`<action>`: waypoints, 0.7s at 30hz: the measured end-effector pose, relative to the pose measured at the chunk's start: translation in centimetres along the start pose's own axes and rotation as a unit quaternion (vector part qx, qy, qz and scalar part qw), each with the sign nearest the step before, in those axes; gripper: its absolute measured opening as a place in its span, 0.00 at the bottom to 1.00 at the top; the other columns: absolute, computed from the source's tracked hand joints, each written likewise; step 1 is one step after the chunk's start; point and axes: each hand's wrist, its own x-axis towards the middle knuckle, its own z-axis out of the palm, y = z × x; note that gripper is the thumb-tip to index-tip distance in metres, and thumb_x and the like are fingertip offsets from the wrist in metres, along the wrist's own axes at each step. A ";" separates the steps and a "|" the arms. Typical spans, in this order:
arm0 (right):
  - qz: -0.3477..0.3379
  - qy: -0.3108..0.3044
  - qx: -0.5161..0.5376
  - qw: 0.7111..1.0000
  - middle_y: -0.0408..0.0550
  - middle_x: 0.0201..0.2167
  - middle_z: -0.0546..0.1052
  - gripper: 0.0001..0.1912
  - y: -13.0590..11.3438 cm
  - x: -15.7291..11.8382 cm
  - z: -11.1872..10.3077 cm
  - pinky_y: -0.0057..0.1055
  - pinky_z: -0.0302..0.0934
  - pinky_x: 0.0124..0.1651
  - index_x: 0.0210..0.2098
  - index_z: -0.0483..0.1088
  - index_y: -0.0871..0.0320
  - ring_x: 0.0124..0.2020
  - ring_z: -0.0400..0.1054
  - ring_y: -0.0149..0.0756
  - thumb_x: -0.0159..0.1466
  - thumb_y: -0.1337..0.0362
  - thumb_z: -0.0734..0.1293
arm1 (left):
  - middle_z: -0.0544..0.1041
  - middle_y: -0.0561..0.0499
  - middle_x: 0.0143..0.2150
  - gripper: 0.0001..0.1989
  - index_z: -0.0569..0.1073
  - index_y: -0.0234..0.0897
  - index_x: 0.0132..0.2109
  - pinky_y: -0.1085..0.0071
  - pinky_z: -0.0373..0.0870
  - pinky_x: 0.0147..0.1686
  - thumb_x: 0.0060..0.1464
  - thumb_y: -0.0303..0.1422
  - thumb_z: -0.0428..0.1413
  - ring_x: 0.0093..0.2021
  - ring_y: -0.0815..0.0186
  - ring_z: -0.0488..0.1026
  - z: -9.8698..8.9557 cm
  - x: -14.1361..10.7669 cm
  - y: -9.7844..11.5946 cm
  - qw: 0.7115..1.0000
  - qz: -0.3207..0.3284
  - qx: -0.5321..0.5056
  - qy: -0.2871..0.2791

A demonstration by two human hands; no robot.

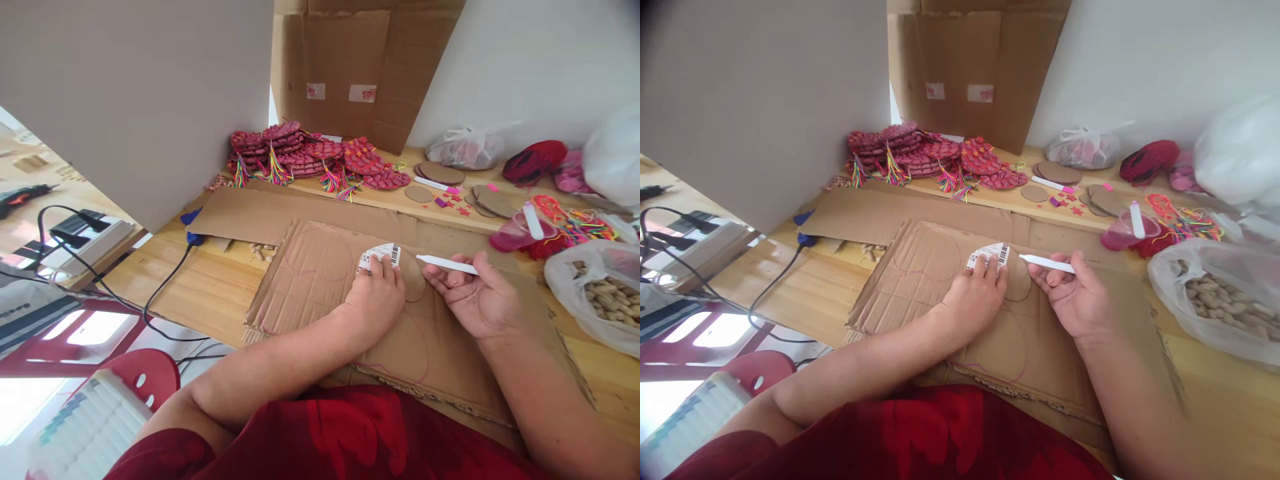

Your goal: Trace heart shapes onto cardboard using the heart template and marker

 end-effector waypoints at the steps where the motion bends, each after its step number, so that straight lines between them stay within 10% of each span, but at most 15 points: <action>1: -0.006 -0.004 -0.009 1.000 0.39 0.14 0.70 0.17 0.0 0.0 0.0 0.46 0.76 0.56 0.30 0.80 0.51 0.34 0.82 0.44 0.59 0.44 0.75 | 0.68 0.31 0.71 0.25 0.69 0.30 0.70 0.56 0.81 0.53 0.71 0.27 0.46 0.69 0.43 0.70 0.0 0.0 0.0 1.000 0.001 0.002 0.001; 21: -0.007 -0.049 -0.002 0.999 0.39 0.15 0.72 0.22 0.1 -0.3 0.3 0.34 0.78 0.49 0.31 0.81 0.54 0.34 0.82 0.41 0.52 0.43 0.81 | 0.67 0.33 0.72 0.25 0.66 0.30 0.72 0.56 0.81 0.53 0.73 0.27 0.42 0.70 0.44 0.67 0.0 -0.1 -0.3 1.000 0.012 0.002 -0.015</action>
